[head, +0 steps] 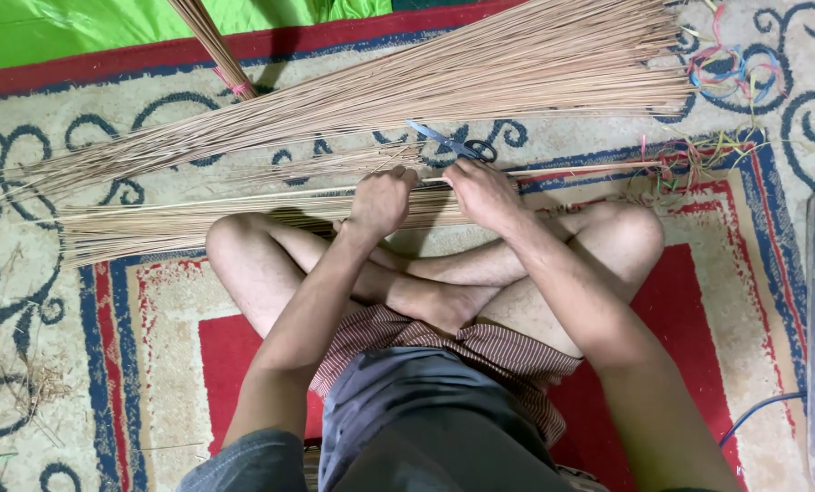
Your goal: Sorting, aligning, and trimming thin bamboo sticks to a uniform length using scissors while sitting on the floor.
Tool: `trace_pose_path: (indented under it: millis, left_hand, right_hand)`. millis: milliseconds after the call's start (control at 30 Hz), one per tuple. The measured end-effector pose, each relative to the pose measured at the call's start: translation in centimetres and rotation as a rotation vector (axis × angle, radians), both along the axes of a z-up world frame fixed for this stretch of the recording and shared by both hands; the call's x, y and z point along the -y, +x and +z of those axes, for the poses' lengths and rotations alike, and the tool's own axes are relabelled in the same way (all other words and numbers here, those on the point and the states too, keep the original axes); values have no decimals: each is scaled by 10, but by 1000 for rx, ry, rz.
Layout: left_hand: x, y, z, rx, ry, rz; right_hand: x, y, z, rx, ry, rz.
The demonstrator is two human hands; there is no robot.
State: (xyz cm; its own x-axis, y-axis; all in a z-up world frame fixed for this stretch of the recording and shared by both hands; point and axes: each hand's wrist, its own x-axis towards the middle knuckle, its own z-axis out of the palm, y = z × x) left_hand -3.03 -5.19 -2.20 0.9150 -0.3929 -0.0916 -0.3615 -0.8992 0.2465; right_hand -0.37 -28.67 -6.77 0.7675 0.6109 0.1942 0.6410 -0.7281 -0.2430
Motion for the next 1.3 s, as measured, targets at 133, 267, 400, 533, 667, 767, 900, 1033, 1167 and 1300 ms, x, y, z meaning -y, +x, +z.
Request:
trace_pose_path:
  millis: [133, 267, 400, 533, 667, 767, 900, 1033, 1167, 1300]
  left_hand:
    - [-20, -9, 29, 2, -85, 7]
    - [-48, 1, 1, 46, -75, -14]
    - [-46, -1, -9, 82, -16, 17]
    - [-22, -1, -22, 47, -5, 31]
    - [-14, -5, -17, 20, -28, 40]
    - [-31, -7, -5, 56, -52, 41]
    - [-64, 1, -27, 151, -20, 49]
    - [-54, 0, -36, 144, -8, 62]
    - [-25, -12, -8, 138, -51, 82]
    - [-12, -17, -10, 92, -93, 86]
  right_hand:
    - [28, 7, -9, -24, -13, -3]
    - [64, 12, -16, -69, -42, -78]
    - [44, 0, 11, -192, 48, -46]
    - [13, 0, 7, -184, 49, -24]
    - [4, -3, 14, -119, 16, -14]
    - [28, 8, 1, -135, -23, -43]
    - [71, 19, -8, -194, -37, -99]
    - [47, 11, 3, -231, -43, -99]
    - [4, -1, 27, -194, -24, -54]
    - [-7, -8, 25, -184, -36, -47]
